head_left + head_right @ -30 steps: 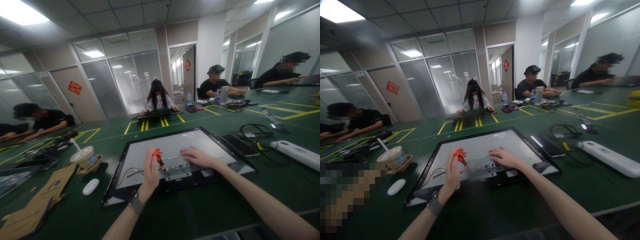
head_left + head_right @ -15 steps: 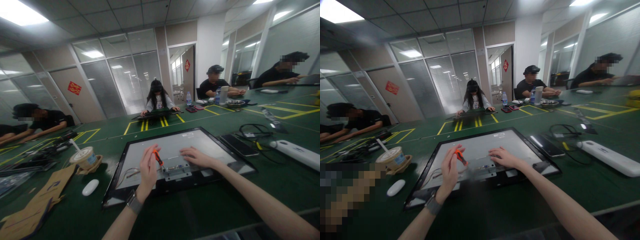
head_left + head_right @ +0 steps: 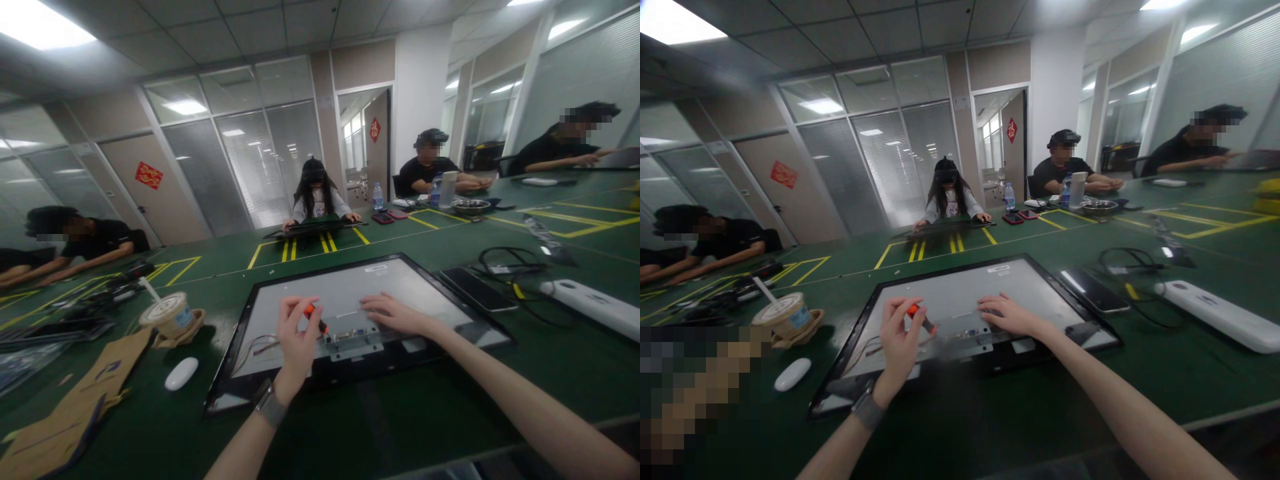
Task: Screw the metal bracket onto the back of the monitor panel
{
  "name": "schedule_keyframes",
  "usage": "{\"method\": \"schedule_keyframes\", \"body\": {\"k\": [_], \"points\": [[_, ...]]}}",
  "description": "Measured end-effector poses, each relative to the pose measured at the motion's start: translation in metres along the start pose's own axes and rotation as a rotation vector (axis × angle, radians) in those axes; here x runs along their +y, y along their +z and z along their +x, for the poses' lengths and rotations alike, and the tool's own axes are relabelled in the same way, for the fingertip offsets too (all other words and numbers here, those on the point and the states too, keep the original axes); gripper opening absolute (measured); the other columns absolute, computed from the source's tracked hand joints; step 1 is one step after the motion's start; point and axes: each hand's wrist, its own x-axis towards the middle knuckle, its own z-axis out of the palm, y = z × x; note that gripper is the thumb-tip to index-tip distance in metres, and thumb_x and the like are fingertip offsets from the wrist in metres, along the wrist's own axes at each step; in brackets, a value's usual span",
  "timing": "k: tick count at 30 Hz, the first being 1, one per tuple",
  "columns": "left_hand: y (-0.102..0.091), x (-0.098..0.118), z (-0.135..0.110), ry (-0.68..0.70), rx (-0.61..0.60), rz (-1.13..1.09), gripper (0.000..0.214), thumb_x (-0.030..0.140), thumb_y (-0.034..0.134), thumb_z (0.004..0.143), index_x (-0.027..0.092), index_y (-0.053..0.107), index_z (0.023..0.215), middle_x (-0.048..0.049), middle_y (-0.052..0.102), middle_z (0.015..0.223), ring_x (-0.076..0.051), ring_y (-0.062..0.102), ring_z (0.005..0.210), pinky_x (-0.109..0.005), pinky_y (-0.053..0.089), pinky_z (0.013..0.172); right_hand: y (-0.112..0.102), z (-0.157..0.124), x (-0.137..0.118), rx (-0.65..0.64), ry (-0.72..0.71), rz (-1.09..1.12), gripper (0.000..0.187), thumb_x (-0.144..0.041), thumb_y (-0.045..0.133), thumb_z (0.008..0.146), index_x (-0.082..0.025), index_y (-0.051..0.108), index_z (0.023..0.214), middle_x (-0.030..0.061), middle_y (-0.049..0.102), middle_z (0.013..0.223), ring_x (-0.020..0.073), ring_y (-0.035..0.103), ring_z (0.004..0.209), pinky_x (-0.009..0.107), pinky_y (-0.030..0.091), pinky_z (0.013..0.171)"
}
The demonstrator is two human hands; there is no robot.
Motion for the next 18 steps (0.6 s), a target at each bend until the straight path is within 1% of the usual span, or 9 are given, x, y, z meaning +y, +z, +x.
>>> {"method": "schedule_keyframes", "body": {"k": [3, 5, 8, 10, 12, 13, 15, 18], "points": [[0.001, -0.001, -0.002, -0.086, -0.023, -0.041, 0.020, 0.031, 0.056, 0.094, 0.021, 0.069, 0.105, -0.0033, 0.055, 0.093, -0.014, 0.057, 0.073, -0.028, 0.050, 0.068, -0.001, 0.000, -0.002, -0.006, 0.002, -0.002, 0.050, -0.055, 0.041, 0.096, -0.026, 0.065, 0.128, 0.0088, 0.054, 0.145, 0.0300, 0.044, 0.137, 0.057, 0.010, 0.120], [0.002, -0.003, -0.004, -0.154, -0.057, -0.114, 0.024, 0.031, 0.047, 0.098, 0.020, 0.065, 0.109, -0.0027, 0.055, 0.092, -0.013, 0.056, 0.069, -0.027, 0.049, 0.065, -0.002, -0.001, -0.004, -0.015, 0.007, -0.007, 0.050, -0.056, 0.040, 0.096, -0.026, 0.064, 0.129, 0.0087, 0.054, 0.146, 0.0301, 0.044, 0.138, 0.057, 0.009, 0.120], [0.001, -0.005, -0.004, -0.188, -0.079, -0.180, 0.027, 0.033, 0.039, 0.101, 0.020, 0.063, 0.105, -0.0016, 0.055, 0.083, -0.015, 0.057, 0.070, -0.028, 0.049, 0.066, -0.003, -0.001, -0.006, -0.023, 0.010, -0.011, 0.053, -0.057, 0.039, 0.095, -0.026, 0.065, 0.129, 0.0091, 0.053, 0.146, 0.0307, 0.044, 0.138, 0.057, 0.009, 0.120], [0.001, -0.005, -0.004, -0.157, -0.074, -0.151, 0.026, 0.035, 0.043, 0.099, 0.020, 0.065, 0.098, -0.0028, 0.057, 0.085, -0.017, 0.059, 0.077, -0.029, 0.050, 0.071, -0.003, -0.001, -0.005, -0.017, 0.009, -0.006, 0.054, -0.058, 0.039, 0.095, -0.025, 0.065, 0.128, 0.0095, 0.054, 0.146, 0.0311, 0.044, 0.137, 0.057, 0.009, 0.120], [0.002, -0.005, -0.005, -0.114, -0.076, -0.106, 0.023, 0.036, 0.050, 0.096, 0.021, 0.066, 0.097, -0.0040, 0.057, 0.091, -0.018, 0.059, 0.082, -0.030, 0.050, 0.073, -0.002, -0.001, -0.004, -0.007, 0.005, 0.002, 0.053, -0.058, 0.040, 0.095, -0.025, 0.065, 0.128, 0.0094, 0.054, 0.145, 0.0309, 0.045, 0.137, 0.056, 0.008, 0.120], [0.002, -0.005, -0.007, -0.097, -0.077, -0.089, 0.021, 0.036, 0.053, 0.095, 0.021, 0.067, 0.099, -0.0042, 0.057, 0.093, -0.018, 0.058, 0.082, -0.031, 0.051, 0.073, -0.001, -0.001, -0.003, -0.002, 0.003, 0.003, 0.052, -0.058, 0.040, 0.095, -0.025, 0.065, 0.128, 0.0093, 0.054, 0.145, 0.0305, 0.045, 0.137, 0.056, 0.008, 0.120], [0.004, -0.004, -0.011, -0.109, -0.071, -0.083, 0.023, 0.034, 0.052, 0.097, 0.022, 0.066, 0.109, -0.0036, 0.054, 0.093, -0.016, 0.058, 0.076, -0.030, 0.051, 0.069, 0.000, -0.001, -0.002, -0.001, -0.001, 0.000, 0.051, -0.058, 0.041, 0.096, -0.026, 0.065, 0.129, 0.0090, 0.054, 0.146, 0.0302, 0.045, 0.137, 0.056, 0.009, 0.120], [0.007, -0.002, -0.019, -0.097, -0.055, -0.094, 0.026, 0.032, 0.051, 0.098, 0.021, 0.062, 0.118, -0.0052, 0.055, 0.096, -0.016, 0.058, 0.078, -0.031, 0.053, 0.072, 0.000, -0.001, -0.001, 0.000, -0.002, -0.005, 0.051, -0.058, 0.040, 0.096, -0.026, 0.064, 0.129, 0.0085, 0.054, 0.145, 0.0296, 0.045, 0.137, 0.056, 0.010, 0.120]]}}
